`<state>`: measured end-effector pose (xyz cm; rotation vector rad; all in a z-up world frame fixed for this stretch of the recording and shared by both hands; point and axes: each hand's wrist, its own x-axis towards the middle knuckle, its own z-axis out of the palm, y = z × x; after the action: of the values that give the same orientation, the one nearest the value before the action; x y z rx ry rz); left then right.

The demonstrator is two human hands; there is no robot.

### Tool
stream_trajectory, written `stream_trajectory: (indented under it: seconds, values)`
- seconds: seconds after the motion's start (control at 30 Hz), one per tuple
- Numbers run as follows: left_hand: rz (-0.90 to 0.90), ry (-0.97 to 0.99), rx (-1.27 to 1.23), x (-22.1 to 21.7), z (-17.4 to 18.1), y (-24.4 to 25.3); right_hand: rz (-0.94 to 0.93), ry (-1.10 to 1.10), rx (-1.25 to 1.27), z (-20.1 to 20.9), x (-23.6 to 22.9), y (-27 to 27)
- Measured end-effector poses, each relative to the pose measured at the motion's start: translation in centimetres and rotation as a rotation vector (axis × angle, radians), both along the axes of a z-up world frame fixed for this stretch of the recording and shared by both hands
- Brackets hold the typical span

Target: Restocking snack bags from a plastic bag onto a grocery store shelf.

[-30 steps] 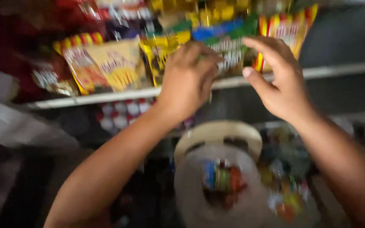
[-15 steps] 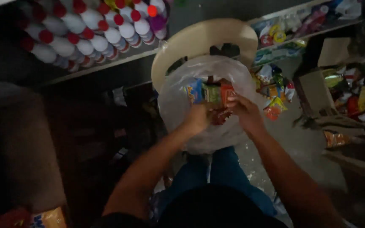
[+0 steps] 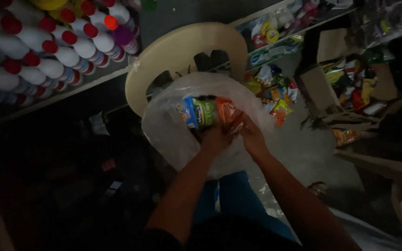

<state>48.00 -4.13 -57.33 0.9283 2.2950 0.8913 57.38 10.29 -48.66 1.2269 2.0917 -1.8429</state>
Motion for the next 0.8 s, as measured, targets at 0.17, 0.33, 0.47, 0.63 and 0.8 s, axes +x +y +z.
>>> stream_trajectory:
  seconds: [0.17,0.33,0.47,0.63,0.8]
  values:
    - [-0.023,-0.006,-0.223,-1.0,5.8,-1.0,0.027,-0.020,0.009,0.3,1.1,0.4]
    - [0.093,0.097,-0.283,-2.7,11.5,-5.4,0.043,0.020,0.006,1.8,0.6,0.2]
    - [0.160,0.264,0.026,-4.4,18.0,-10.2,0.093,0.228,-0.031,4.0,-0.8,-1.0]
    - [0.198,0.194,0.176,-4.5,32.0,-13.1,0.368,0.420,-0.003,12.6,-2.5,-2.6]
    - [0.349,0.257,0.251,-4.6,36.5,-15.0,0.459,0.513,-0.136,17.3,-3.7,-3.9]
